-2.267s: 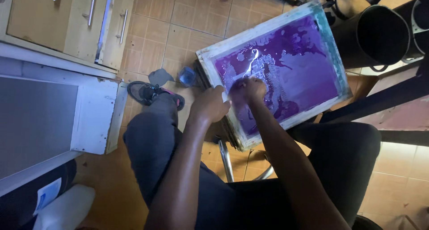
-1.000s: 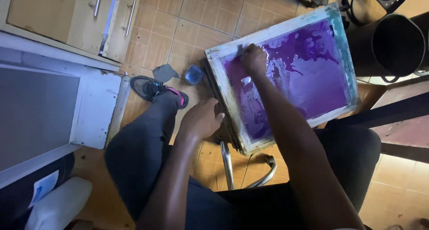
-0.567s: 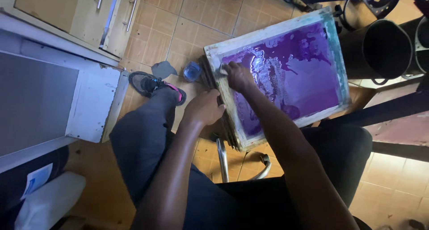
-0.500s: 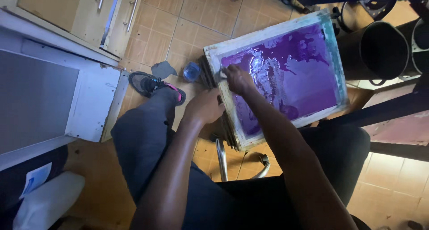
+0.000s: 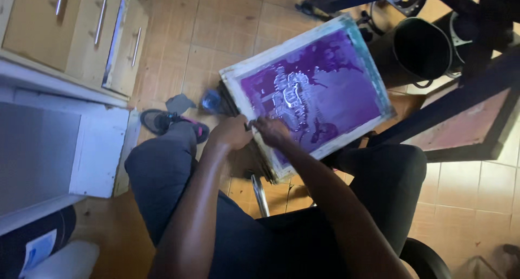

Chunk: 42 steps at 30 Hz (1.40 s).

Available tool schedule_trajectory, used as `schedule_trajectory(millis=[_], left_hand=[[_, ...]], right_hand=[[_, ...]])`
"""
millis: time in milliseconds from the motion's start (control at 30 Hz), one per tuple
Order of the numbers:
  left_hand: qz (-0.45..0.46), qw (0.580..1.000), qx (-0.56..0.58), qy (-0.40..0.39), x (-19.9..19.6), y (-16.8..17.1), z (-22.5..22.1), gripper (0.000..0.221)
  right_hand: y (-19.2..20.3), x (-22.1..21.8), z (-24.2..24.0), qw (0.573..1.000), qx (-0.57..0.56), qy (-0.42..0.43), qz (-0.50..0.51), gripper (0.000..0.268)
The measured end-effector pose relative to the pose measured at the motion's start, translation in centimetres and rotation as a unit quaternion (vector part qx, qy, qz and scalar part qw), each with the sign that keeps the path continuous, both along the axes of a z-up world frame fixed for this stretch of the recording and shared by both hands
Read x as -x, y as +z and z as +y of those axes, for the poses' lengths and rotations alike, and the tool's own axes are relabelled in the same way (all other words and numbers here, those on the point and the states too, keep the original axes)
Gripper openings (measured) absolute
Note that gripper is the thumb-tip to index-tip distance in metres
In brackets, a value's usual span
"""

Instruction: The person scrubs a purple screen inside a wooden frame using a small white scrubbing pad. The person repeatedly rubs the surface of the screen with both hands to remove residue.

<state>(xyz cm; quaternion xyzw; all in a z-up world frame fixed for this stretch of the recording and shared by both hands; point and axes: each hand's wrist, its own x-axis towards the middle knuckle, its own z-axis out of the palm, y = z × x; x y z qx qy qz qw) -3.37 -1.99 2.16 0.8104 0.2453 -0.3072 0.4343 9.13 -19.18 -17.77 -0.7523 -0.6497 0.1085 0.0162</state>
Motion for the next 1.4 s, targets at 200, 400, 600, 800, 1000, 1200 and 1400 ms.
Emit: schedule_trajectory(millis=[200, 400, 600, 800, 1000, 1200, 1400], left_hand=[[-0.005, 0.999, -0.022, -0.025, -1.9, -4.6, -1.0, 0.063], [-0.007, 0.999, -0.021, -0.039, -4.1, 0.5, -2.6, 0.057], [-0.022, 0.996, -0.03, -0.078, -5.2, -1.2, -2.9, 0.061], [0.0, 0.993, -0.035, -0.112, -4.7, -2.6, -2.2, 0.066], [0.061, 0.985, -0.025, -0.161, -7.2, -9.3, -1.9, 0.064], [-0.014, 0.992, -0.015, -0.126, -11.1, -3.0, -2.2, 0.057], [-0.013, 0.986, -0.022, -0.167, -11.8, -5.9, -1.9, 0.06]], right_hand=[[-5.3, 1.1, -3.6, 0.994, -0.099, 0.034, -0.006, 0.009], [-9.4, -0.2, -6.6, 0.994, -0.086, 0.069, 0.017, 0.02], [-1.0, -1.2, -6.7, 0.989, -0.135, 0.055, 0.032, 0.018], [-14.0, -4.6, -8.1, 0.989, -0.142, 0.034, 0.009, 0.02], [1.8, -9.1, -7.6, 0.986, -0.102, 0.13, -0.018, 0.023], [-1.6, -14.0, -7.6, 0.982, -0.071, 0.165, -0.061, 0.02], [-5.5, -19.2, -8.2, 0.985, -0.074, 0.157, 0.023, 0.021]])
